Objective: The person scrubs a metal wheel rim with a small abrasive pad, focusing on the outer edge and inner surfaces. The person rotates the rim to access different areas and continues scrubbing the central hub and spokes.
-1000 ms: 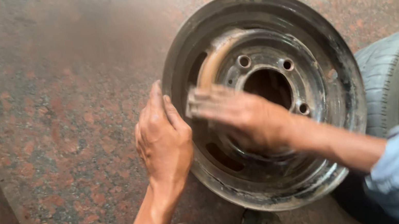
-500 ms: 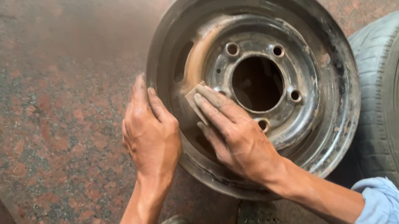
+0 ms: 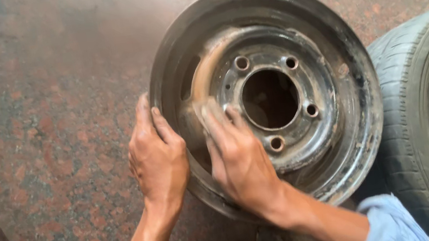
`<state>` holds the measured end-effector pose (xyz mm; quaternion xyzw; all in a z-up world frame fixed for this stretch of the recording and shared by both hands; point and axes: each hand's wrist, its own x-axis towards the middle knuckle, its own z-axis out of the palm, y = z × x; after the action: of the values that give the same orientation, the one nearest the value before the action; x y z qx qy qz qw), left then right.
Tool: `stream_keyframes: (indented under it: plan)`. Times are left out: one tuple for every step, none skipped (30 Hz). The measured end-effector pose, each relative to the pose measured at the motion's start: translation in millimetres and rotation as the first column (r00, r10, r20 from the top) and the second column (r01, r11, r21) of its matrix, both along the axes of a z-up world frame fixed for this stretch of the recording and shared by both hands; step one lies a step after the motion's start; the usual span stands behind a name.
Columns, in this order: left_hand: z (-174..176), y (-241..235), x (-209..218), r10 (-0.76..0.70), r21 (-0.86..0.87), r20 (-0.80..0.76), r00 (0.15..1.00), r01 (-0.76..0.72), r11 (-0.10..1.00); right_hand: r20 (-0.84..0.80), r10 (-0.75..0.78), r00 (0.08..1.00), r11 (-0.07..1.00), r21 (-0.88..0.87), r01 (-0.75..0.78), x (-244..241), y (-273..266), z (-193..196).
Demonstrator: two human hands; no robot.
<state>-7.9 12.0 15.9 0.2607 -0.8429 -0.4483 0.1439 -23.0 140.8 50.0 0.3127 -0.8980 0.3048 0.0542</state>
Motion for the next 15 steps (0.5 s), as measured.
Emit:
stream_keyframes:
  plan:
    - [0, 0, 2, 0.004, 0.005, 0.008, 1.0, -0.004, 1.0, -0.03, 0.011, 1.0, 0.999, -0.037, -0.012, -13, -4, -2]
    - [0, 0, 2, 0.004, 0.014, 0.013, 1.0, -0.004, 1.0, -0.063, 0.016, 0.998, 0.997, -0.069, -0.021, -25, -7, -2]
    - [0, 0, 2, 0.004, 0.023, 0.017, 1.0, -0.004, 1.0, 0.158, -0.094, 0.983, 0.995, -0.012, 0.097, -32, -8, 0]
    - [2, 0, 4, 0.006, 0.053, 0.035, 0.999, -0.007, 0.999, 0.369, -0.21, 0.905, 0.978, 0.07, 0.198, -36, -9, 3]
    - [4, 0, 5, 0.007, 0.084, 0.053, 0.999, -0.011, 0.996, 0.551, -0.319, 0.771, 0.947, 0.173, 0.269, -36, -9, 7]
    - [5, 0, 1, 0.009, 0.116, 0.051, 0.999, -0.015, 0.993, 0.333, -0.217, 0.918, 0.976, 0.082, 0.201, -25, -7, 11]
    - [6, 1, 0, 0.001, 0.089, 0.021, 1.0, -0.003, 0.996, 0.084, -0.103, 0.991, 0.995, 0.016, 0.102, -4, -4, 16]
    - [6, 2, 0, 0.003, 0.055, -0.016, 1.0, -0.002, 0.999, -0.182, 0.024, 0.983, 0.999, -0.024, -0.029, 1, -4, 15]
    - [4, 0, -2, 0.004, 0.02, -0.053, 0.999, -0.003, 1.0, -0.109, -0.015, 0.994, 0.999, -0.041, 0.01, -13, -7, 8]
    - [1, 1, -1, 0.013, 0.007, -0.047, 0.999, -0.013, 1.0, -0.006, -0.054, 0.998, 0.998, -0.044, 0.054, -23, -6, 1]
    - [-4, 1, -2, 0.022, -0.007, -0.04, 0.999, -0.022, 1.0, 0.097, -0.093, 0.991, 0.994, -0.041, 0.097, -31, -5, -5]
    - [-6, 2, 2, 0.023, -0.019, -0.024, 0.999, -0.023, 1.0, 0.111, -0.096, 0.989, 0.991, -0.085, 0.106, -34, -2, -8]
    - [-7, 4, 7, 0.015, -0.007, -0.022, 1.0, -0.016, 1.0, 0.125, -0.1, 0.987, 0.985, -0.129, 0.116, -37, -1, -10]
    - [-6, 3, 6, 0.011, -0.005, -0.039, 0.999, -0.011, 1.0, 0.119, -0.1, 0.988, 0.976, -0.183, 0.12, -42, -2, -9]
    - [-5, 2, 4, 0.006, -0.002, -0.057, 0.998, -0.006, 1.0, 0.039, -0.07, 0.997, 0.985, -0.155, 0.075, -28, 0, -4]
